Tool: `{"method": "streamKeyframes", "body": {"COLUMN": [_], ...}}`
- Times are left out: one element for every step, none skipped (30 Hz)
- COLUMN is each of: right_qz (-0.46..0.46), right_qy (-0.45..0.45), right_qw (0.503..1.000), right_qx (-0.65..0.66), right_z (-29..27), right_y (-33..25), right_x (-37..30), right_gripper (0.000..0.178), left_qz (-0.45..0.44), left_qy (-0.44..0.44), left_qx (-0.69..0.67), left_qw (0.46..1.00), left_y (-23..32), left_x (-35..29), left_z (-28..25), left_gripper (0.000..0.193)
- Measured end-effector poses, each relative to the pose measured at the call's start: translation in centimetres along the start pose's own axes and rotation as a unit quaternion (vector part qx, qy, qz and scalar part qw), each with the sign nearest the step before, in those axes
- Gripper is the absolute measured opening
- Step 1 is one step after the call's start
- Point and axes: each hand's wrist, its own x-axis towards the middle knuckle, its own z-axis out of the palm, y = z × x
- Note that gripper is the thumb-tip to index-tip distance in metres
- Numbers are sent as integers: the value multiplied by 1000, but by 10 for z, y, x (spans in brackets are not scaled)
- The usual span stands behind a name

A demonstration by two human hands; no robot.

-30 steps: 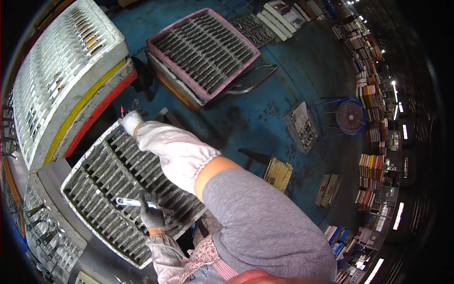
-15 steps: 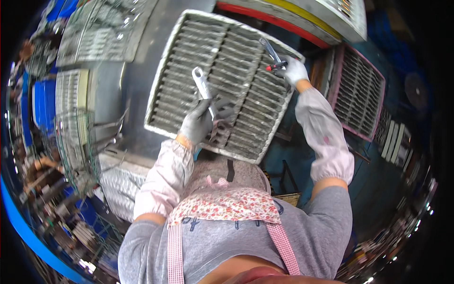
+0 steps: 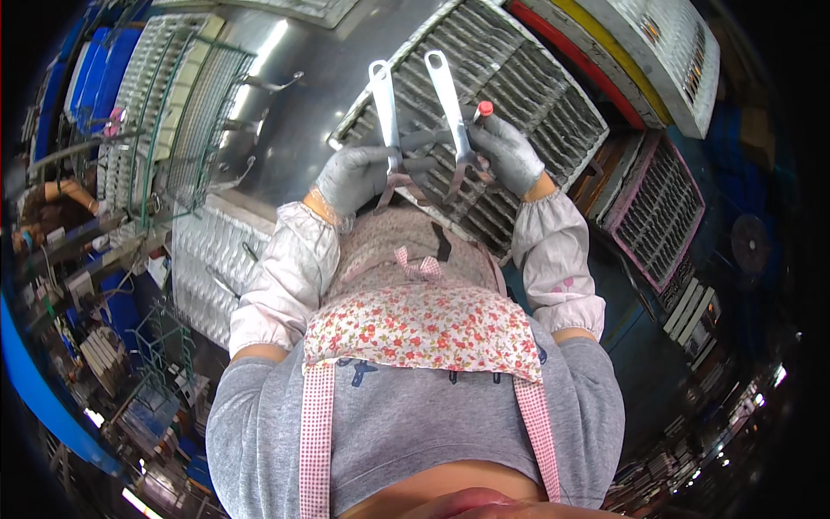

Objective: The person sorts metal brackets by hand, arranging them from a plastic tray into designated slots on a production line.

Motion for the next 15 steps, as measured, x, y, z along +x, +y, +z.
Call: {"method": "streamKeyframes", "body": {"right_qz": [-21, -23, -26, -36, -34, -34, -35, -52, -43, -72, -101, -104, -174, -242, -350], "right_qy": [-7, -10, -14, -22, -28, -32, -36, -26, -10, 39, 87, 86, 102, 118, 101], "right_qw": [1000, 1000, 1000, 999, 999, 998, 997, 996, 996, 979, 944, 943, 920, 890, 873], "right_qx": [-2, -3, -4, -19, -21, -40, -59, -74, -72, -188, -301, -303, -336, -367, -323], "right_z": [10, 16, 24, 33, 39, 42, 45, 48, 51, 57, 63, 69, 74, 79, 81], "right_y": [-4, -5, -9, -18, -21, -22, -23, -21, -24, -26, -29, -31, -32, -34, -26], "right_x": [2, 7, 11, 9, 10, 12, 14, 18, 19, 20, 19, 15, 8, 5, 5], "right_gripper": [37, 37, 37, 40, 40, 39, 38, 36, 27, 23, 19, 19, 15, 11, 10], "left_qz": [13, 18, 32, 46, 52, 60, 69, 73, 78, 100, 121, 129, 133, 170, 203], "left_qy": [-5, 0, -28, -57, -54, -33, -13, -7, -4, 31, 65, 114, 113, 176, 232], "left_qx": [7, 3, -33, -67, -69, -53, -38, -59, -60, -25, 10, 26, 26, 195, 356], "left_qw": [1000, 1000, 999, 995, 995, 996, 997, 996, 995, 994, 991, 985, 984, 950, 882], "left_y": [2, 6, 12, 15, 14, 14, 13, 14, 14, 15, 16, 17, 18, 19, 20], "left_x": [-7, -14, -19, -24, -30, -33, -37, -40, -43, -45, -49, -52, -58, -66, -70], "left_z": [-4, -7, -7, -8, -10, -13, -14, -15, -14, -12, -11, -9, -6, -1, 4], "left_gripper": [60, 60, 65, 71, 71, 78, 86, 81, 81, 77, 73, 54, 54, 42, 32]}}
